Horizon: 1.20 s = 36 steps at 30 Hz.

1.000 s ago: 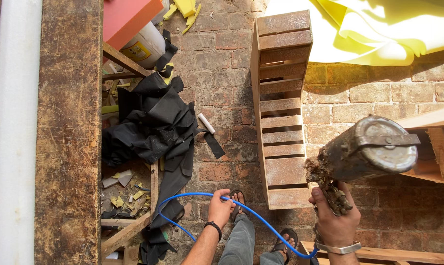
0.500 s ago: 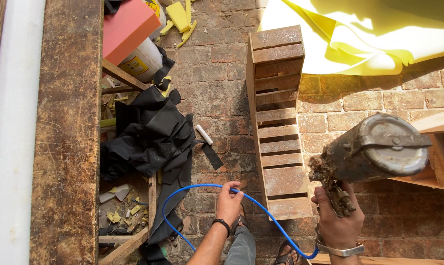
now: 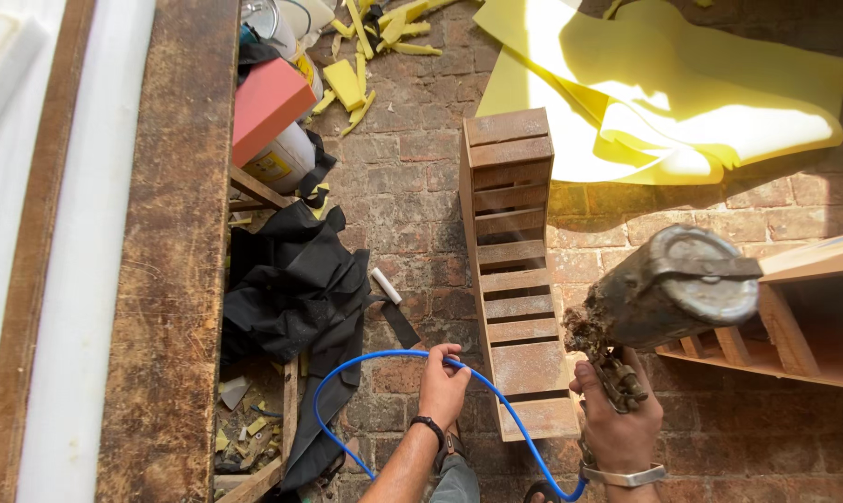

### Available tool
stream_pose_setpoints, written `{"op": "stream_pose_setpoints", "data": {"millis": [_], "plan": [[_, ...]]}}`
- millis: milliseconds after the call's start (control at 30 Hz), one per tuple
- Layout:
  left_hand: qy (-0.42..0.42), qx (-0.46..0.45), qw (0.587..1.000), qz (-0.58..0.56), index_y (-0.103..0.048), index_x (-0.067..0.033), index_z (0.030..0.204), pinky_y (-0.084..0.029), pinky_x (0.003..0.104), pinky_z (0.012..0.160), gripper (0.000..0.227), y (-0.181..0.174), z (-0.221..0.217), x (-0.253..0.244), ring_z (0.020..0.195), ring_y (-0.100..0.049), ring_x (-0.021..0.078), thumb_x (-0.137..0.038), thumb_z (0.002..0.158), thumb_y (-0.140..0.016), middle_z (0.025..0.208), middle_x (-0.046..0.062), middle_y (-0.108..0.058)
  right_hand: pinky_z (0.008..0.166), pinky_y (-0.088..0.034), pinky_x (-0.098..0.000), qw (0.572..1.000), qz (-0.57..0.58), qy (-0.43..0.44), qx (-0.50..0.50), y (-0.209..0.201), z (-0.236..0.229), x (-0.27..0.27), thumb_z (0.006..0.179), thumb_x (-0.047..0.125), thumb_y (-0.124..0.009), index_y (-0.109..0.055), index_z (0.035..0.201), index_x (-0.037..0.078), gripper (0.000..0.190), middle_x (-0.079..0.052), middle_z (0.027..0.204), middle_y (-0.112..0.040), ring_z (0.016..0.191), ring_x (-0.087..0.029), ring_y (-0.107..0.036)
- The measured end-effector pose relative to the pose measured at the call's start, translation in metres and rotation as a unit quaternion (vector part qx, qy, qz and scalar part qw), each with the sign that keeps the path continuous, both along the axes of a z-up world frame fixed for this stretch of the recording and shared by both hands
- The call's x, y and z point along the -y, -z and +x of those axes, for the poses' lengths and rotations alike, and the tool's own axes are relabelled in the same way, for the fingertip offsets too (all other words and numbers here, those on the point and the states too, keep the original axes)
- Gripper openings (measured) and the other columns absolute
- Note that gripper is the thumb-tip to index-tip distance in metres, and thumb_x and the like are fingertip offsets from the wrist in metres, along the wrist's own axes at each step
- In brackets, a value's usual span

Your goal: The person cuts a white foam sheet to fit a curved wooden frame using a hand saw, then sands the frame's edges with a sanding block. Finally, the person uses a pneumatic spray gun to apply a finish to the wooden frame.

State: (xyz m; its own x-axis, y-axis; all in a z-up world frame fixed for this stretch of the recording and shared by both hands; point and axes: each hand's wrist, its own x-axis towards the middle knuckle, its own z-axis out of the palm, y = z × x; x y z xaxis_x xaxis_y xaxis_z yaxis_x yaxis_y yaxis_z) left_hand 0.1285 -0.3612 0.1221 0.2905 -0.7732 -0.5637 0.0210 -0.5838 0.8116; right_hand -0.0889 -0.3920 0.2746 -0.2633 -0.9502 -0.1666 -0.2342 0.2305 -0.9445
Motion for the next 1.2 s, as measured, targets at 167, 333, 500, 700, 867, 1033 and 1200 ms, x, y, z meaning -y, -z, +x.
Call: {"op": "stream_pose_setpoints", "data": {"millis": [167, 333, 500, 700, 867, 1033, 1200], "plan": [[-0.024, -0.005, 0.999, -0.029, -0.060, -0.0072, 0.122, -0.055, 0.027, 0.079, 0.039, -0.019, 0.010, -0.009, 0.087, -0.063, 0.0119, -0.002, 0.086, -0.071, 0.101, 0.002, -0.061, 0.064, -0.061, -0.0307, 0.999, -0.017, 0.002, 0.051, -0.030, 0.005, 0.000, 0.089, 0.015, -0.074, -0.053, 0.144, -0.002, 0.062, -0.013, 0.096, -0.076, 0.078, -0.019, -0.074], [-0.084, -0.052, 0.994, -0.035, -0.059, -0.0079, 0.123, -0.057, 0.029, 0.072, 0.040, -0.028, 0.029, -0.020, 0.080, -0.065, 0.0131, -0.002, 0.085, -0.070, 0.098, 0.003, -0.062, 0.066, -0.063, -0.0288, 1.000, -0.017, 0.010, 0.021, -0.065, 0.007, 0.001, 0.090, 0.016, -0.075, -0.053, 0.144, -0.001, 0.061, -0.011, 0.098, -0.076, 0.080, -0.017, -0.074], [-0.077, -0.054, 0.994, -0.055, -0.059, -0.0078, 0.122, -0.057, 0.028, 0.074, 0.042, -0.048, 0.028, -0.012, 0.082, -0.065, 0.0117, -0.001, 0.083, -0.072, 0.098, 0.002, -0.062, 0.064, -0.060, -0.0288, 1.000, -0.018, 0.001, 0.023, -0.097, 0.015, 0.013, 0.091, 0.014, -0.075, -0.058, 0.143, -0.001, 0.057, -0.011, 0.095, -0.075, 0.076, -0.016, -0.072], [-0.069, -0.047, 0.996, -0.035, -0.061, -0.0076, 0.122, -0.055, 0.029, 0.074, 0.039, -0.083, 0.026, 0.010, 0.082, -0.063, 0.0129, -0.002, 0.084, -0.070, 0.098, 0.003, -0.062, 0.065, -0.061, -0.0271, 0.998, -0.048, -0.003, 0.041, -0.114, 0.021, 0.031, 0.092, 0.012, -0.075, -0.055, 0.145, -0.001, 0.058, -0.009, 0.098, -0.074, 0.077, -0.013, -0.071], [-0.085, -0.055, 0.995, -0.026, -0.060, -0.0073, 0.123, -0.056, 0.029, 0.076, 0.040, -0.123, 0.037, 0.023, 0.084, -0.064, 0.0130, -0.002, 0.084, -0.069, 0.100, 0.003, -0.062, 0.066, -0.061, -0.0258, 0.997, -0.065, -0.017, 0.029, -0.124, 0.027, 0.049, 0.092, 0.014, -0.075, -0.055, 0.145, 0.000, 0.058, -0.008, 0.097, -0.075, 0.078, -0.013, -0.072], [-0.053, -0.052, 0.997, 0.031, -0.057, -0.0099, 0.128, -0.057, 0.030, 0.084, 0.041, -0.156, 0.044, 0.029, 0.094, -0.065, 0.0128, -0.005, 0.089, -0.066, 0.108, 0.003, -0.061, 0.064, -0.059, -0.0253, 0.998, -0.057, -0.023, 0.015, -0.134, 0.030, 0.055, 0.092, 0.016, -0.075, -0.055, 0.145, 0.000, 0.058, -0.007, 0.095, -0.076, 0.076, -0.012, -0.072], [-0.042, -0.054, 0.996, 0.050, -0.057, -0.0105, 0.129, -0.059, 0.032, 0.085, 0.041, -0.165, 0.048, 0.033, 0.097, -0.066, 0.0156, -0.006, 0.089, -0.065, 0.111, 0.005, -0.060, 0.066, -0.060, -0.0256, 0.999, -0.039, -0.027, -0.009, -0.137, 0.037, 0.054, 0.093, 0.015, -0.076, -0.056, 0.145, 0.000, 0.058, -0.008, 0.094, -0.075, 0.077, -0.012, -0.072]]}}
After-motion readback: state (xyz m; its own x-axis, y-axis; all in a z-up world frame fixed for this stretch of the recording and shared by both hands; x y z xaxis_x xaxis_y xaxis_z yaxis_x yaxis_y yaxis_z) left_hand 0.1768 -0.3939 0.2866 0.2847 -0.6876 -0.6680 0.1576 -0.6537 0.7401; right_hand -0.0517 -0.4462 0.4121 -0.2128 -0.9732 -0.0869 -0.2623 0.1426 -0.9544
